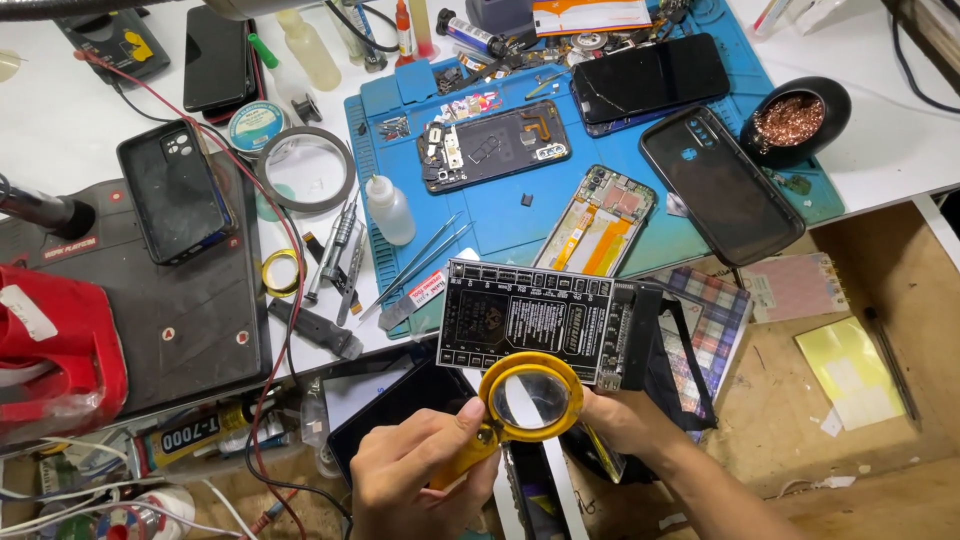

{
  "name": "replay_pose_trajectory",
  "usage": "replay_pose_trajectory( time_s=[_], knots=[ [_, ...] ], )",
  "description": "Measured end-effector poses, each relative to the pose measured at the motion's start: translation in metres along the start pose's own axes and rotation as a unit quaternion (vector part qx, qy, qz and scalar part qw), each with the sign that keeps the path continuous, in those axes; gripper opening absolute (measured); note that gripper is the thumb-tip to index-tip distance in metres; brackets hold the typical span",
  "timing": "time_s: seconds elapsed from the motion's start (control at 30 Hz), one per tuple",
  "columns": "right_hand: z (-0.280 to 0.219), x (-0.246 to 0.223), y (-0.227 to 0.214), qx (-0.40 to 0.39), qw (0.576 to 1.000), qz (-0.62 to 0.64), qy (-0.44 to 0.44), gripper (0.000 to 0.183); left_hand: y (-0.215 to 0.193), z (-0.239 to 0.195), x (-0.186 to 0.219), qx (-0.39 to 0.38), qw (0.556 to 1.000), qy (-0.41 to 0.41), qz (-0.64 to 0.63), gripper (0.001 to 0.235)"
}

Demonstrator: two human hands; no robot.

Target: The person holds a disassembled smartphone and uses a magnifying glass to inspect the internal components. They then pick up a battery and connect a yellow USB cable to it, continuing to inspect the connection with the magnifying glass.

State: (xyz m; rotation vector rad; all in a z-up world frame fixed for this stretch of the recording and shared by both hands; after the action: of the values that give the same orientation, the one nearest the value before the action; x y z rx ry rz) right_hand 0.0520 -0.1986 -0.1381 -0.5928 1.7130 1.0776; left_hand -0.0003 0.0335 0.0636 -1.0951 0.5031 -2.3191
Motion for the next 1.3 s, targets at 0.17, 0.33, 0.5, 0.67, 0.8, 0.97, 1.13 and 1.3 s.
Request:
replay_pose_trajectory(
  time_s=[0.17,0.33,0.5,0.67,0.8,0.97,1.13,1.3],
  knots=[
    [-0.001,-0.016,0.005,-0.006,1.0,-0.002,-0.009,0.06,-0.002,0.002,0.0,0.0,1.0,0.0,-0.013,0.045],
    [0.007,-0.056,0.019,0.039,0.998,0.034,0.045,0.064,-0.004,0.002,-0.001,0.006,1.0,0.0,0.0,0.045],
    [0.008,-0.083,0.029,0.023,0.998,-0.01,0.05,0.084,-0.008,0.001,-0.002,0.001,1.0,-0.016,-0.007,0.046],
    [0.007,-0.089,0.031,0.05,0.994,-0.052,0.079,0.081,-0.008,-0.001,-0.004,0.007,1.0,-0.019,-0.013,0.044],
    [0.007,-0.092,0.032,0.046,0.996,-0.026,0.07,0.08,-0.01,-0.001,-0.003,0.011,0.999,-0.025,-0.018,0.042],
    [0.003,-0.097,0.035,0.126,0.982,0.004,0.142,0.07,-0.013,0.0,-0.004,0.013,0.999,-0.029,-0.015,0.039],
    [0.003,-0.135,0.052,0.331,0.88,0.03,0.339,0.071,-0.014,0.0,-0.005,0.023,0.999,-0.025,-0.011,0.041],
    [0.003,-0.136,0.052,0.34,0.88,0.028,0.329,0.065,-0.015,0.0,-0.006,0.023,0.999,-0.03,-0.008,0.04]
  ],
)
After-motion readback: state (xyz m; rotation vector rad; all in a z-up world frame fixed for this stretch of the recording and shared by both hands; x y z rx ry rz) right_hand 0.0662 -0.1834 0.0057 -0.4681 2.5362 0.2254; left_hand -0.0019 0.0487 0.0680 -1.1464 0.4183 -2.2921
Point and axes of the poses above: each hand's wrist, its own z-axis towards the middle knuckle, its own y-axis out of the palm, x = y × z, the point moved 2 cm from there along z, towards the middle knuckle, and after that the axes turned 4 degrees about -x, right-handed, at the moved point
